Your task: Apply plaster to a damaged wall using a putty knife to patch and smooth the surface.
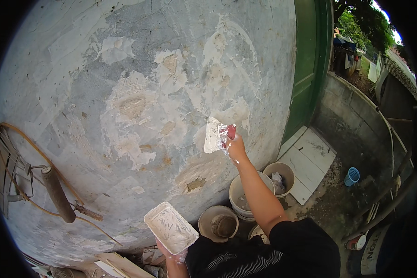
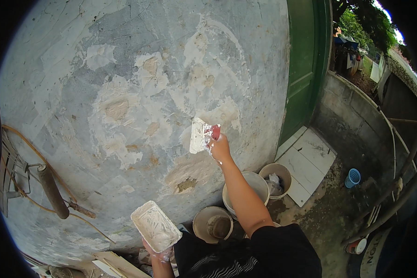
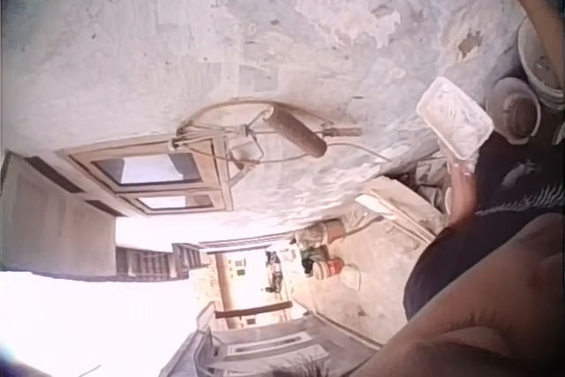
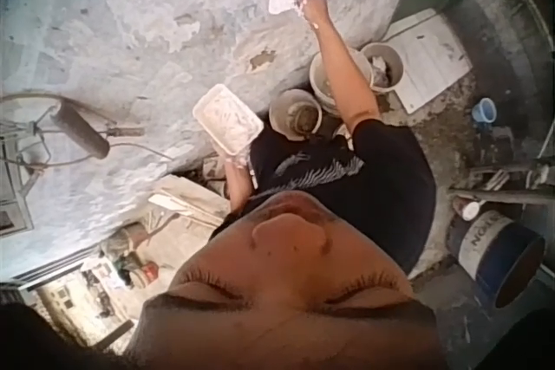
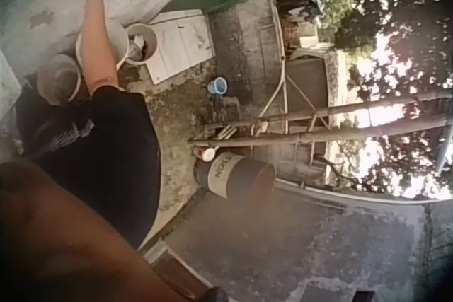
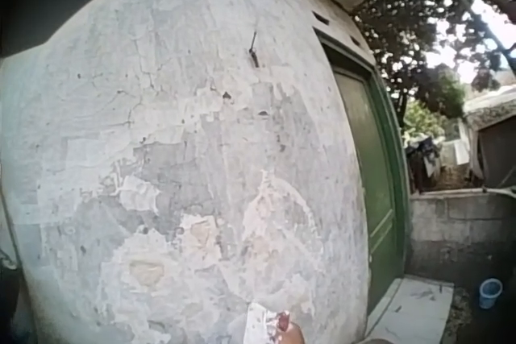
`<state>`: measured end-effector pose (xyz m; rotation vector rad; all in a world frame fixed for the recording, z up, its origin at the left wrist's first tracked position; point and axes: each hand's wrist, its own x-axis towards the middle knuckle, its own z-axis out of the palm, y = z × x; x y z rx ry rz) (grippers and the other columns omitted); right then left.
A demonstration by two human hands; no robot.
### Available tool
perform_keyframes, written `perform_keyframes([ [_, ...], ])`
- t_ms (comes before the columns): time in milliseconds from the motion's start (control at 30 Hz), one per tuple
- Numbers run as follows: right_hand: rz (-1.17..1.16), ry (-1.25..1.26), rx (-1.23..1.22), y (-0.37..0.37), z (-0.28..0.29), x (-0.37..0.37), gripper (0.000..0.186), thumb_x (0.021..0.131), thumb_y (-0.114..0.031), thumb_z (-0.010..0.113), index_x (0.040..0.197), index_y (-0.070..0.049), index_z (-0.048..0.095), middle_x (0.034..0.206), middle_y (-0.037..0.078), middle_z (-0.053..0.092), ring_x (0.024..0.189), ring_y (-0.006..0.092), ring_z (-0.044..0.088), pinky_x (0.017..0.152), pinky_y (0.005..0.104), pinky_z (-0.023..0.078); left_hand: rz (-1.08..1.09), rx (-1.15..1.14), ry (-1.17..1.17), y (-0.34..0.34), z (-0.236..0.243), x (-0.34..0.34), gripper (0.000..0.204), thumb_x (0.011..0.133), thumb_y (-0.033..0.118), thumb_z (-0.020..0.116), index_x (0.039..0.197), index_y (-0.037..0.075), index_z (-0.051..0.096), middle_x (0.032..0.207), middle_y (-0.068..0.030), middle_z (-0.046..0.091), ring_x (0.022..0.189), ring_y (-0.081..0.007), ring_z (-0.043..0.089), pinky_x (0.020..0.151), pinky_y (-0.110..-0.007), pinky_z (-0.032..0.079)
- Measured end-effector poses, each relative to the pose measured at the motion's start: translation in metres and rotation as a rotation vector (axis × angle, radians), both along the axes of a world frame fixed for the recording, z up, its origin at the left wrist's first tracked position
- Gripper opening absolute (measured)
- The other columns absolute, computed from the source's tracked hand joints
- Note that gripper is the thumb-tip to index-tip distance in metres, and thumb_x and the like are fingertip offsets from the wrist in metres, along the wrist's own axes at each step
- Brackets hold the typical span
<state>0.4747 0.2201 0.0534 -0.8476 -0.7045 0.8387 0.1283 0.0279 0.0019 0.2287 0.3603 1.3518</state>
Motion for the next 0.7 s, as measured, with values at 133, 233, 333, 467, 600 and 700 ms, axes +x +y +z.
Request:
perform_keyframes([
  [133,0.027,0.021,-0.011,0.002,-0.001,-0.001,0.014,0.088,-0.006,0.056,0.098,0.001,0.065,0.081,0.0,0.063,0.068,0.008,0.056,0.061,0.0248,0.043,0.002,-0.011,0.005,0.005,-0.001,-0.002,0.056,0.093,0.044,0.041,0.135,0.008,0.047,0.127,-0.0152,0.058,0.11,-0.0383,0.059,0.092,-0.06,0.047],
  [233,0.061,0.119,0.022,0.002,-0.002,-0.003,0.015,0.09,-0.007,0.056,0.1,0.002,0.063,0.084,0.001,0.063,0.071,0.0082,0.057,0.062,0.0251,0.044,0.007,-0.022,0.023,0.013,-0.009,-0.005,0.055,0.093,0.044,0.04,0.134,0.008,0.048,0.127,-0.0146,0.058,0.11,-0.0377,0.059,0.092,-0.059,0.047],
  [333,0.099,0.194,-0.015,0.007,0.0,-0.009,0.016,0.09,-0.007,0.056,0.101,0.001,0.063,0.086,0.002,0.064,0.072,0.0089,0.057,0.064,0.0256,0.045,0.013,-0.026,0.035,0.018,-0.016,-0.005,0.055,0.093,0.044,0.04,0.134,0.008,0.048,0.127,-0.0144,0.058,0.11,-0.0377,0.059,0.092,-0.059,0.047],
  [467,0.163,0.405,-0.03,0.008,-0.002,-0.021,0.016,0.088,-0.008,0.057,0.102,-0.002,0.062,0.086,0.004,0.064,0.071,0.0139,0.062,0.058,0.0284,0.049,-0.031,-0.053,0.008,0.022,-0.012,0.001,0.056,0.093,0.045,0.041,0.135,0.009,0.047,0.127,-0.0144,0.057,0.11,-0.0384,0.059,0.092,-0.059,0.047],
  [600,0.309,0.578,-0.072,0.009,0.001,-0.021,0.016,0.087,-0.01,0.059,0.102,-0.006,0.061,0.082,0.004,0.064,0.065,0.0154,0.061,0.049,0.03,0.047,-0.046,-0.057,0.003,0.024,-0.009,0.007,0.059,0.091,0.047,0.042,0.137,0.01,0.046,0.128,-0.0145,0.057,0.112,-0.0382,0.058,0.093,-0.06,0.046],
  [700,0.417,0.686,0.001,0.006,0.005,-0.026,0.016,0.086,-0.014,0.061,0.102,-0.009,0.061,0.082,0.005,0.064,0.064,0.0166,0.061,0.047,0.0304,0.048,-0.073,-0.044,0.01,0.026,-0.009,0.007,0.061,0.09,0.05,0.042,0.137,0.011,0.045,0.129,-0.0146,0.056,0.114,-0.0374,0.057,0.094,-0.06,0.045],
])
